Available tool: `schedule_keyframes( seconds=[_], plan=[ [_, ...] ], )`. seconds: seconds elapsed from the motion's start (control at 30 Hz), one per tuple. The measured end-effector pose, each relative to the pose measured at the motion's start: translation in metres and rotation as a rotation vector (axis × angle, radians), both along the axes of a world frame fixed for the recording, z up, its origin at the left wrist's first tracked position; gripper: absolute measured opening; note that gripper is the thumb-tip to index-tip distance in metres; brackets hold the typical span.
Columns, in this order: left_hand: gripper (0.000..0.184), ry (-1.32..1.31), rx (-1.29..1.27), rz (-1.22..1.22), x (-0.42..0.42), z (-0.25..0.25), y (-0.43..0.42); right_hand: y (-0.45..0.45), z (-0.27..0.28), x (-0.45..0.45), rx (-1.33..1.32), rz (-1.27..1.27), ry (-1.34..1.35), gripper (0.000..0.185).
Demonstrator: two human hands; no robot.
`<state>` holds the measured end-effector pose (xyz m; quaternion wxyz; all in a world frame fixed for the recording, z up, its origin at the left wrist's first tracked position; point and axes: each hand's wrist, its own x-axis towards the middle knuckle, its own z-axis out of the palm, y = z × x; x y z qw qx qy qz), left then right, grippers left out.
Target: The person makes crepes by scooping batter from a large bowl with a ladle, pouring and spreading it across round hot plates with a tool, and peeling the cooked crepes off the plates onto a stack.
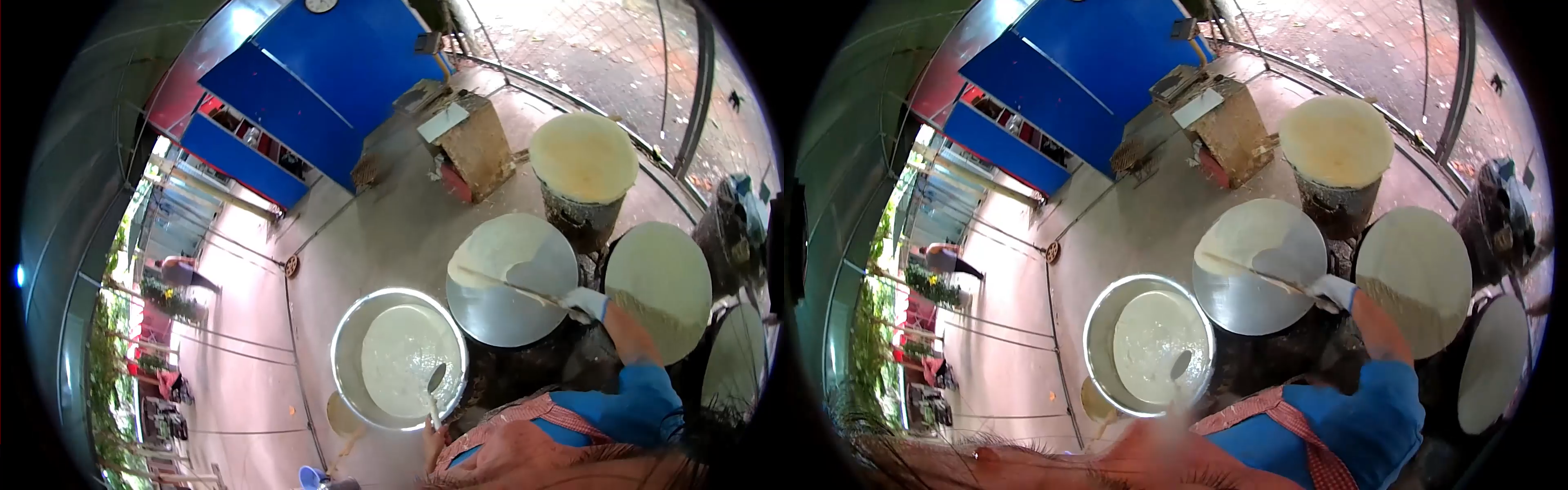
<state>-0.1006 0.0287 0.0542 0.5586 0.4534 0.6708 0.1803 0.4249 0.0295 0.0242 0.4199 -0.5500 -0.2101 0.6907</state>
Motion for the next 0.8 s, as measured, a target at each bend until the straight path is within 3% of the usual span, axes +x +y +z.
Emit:
schedule_keyframes(
  seconds=[0.1,0.13,0.2,0.23,0.33,0.4,0.43,0.53,0.6,0.67,0.73,0.8],
  plan=[
    [0.048,-0.022,0.003,-0.009,-0.015,-0.009,-0.016,0.025,-0.007,0.037,-0.07,0.003,-0.262,0.02],
    [0.047,-0.024,0.002,0.036,-0.009,0.004,-0.019,0.062,0.007,0.043,-0.31,0.083,-0.415,0.022],
    [0.044,-0.023,-0.014,0.12,0.004,0.027,-0.031,0.084,0.028,0.033,0.03,-0.214,-0.293,0.013],
    [0.044,-0.068,-0.062,0.212,-0.009,0.006,-0.036,0.083,0.021,0.028,0.021,-0.123,-0.31,0.013],
    [0.045,-0.021,0.056,0.165,-0.031,-0.031,-0.044,0.069,-0.003,0.017,-0.054,0.125,-0.291,0.016],
    [0.044,-0.03,0.017,0.224,-0.026,-0.033,-0.05,0.029,0.0,0.025,-0.087,0.341,-0.283,0.018],
    [0.043,-0.086,-0.032,0.241,-0.013,0.0,-0.046,0.015,0.019,0.026,-0.189,0.273,-0.158,0.018],
    [0.037,0.043,0.035,0.16,-0.024,-0.029,-0.045,0.047,0.024,0.043,0.056,0.171,-0.353,0.023],
    [0.034,0.122,0.042,0.119,-0.029,-0.016,-0.048,0.1,0.045,0.034,0.427,0.136,-0.592,0.021],
    [0.031,0.071,0.023,0.143,-0.031,-0.023,-0.046,0.12,0.021,0.041,0.359,0.192,-0.584,0.019],
    [0.028,0.037,0.003,0.19,-0.047,-0.033,-0.046,0.128,0.018,0.018,0.079,0.34,-0.548,0.019],
    [0.026,-0.034,-0.017,0.279,-0.052,-0.046,-0.06,0.084,0.02,0.029,-0.058,0.332,-0.317,0.018]
  ],
)
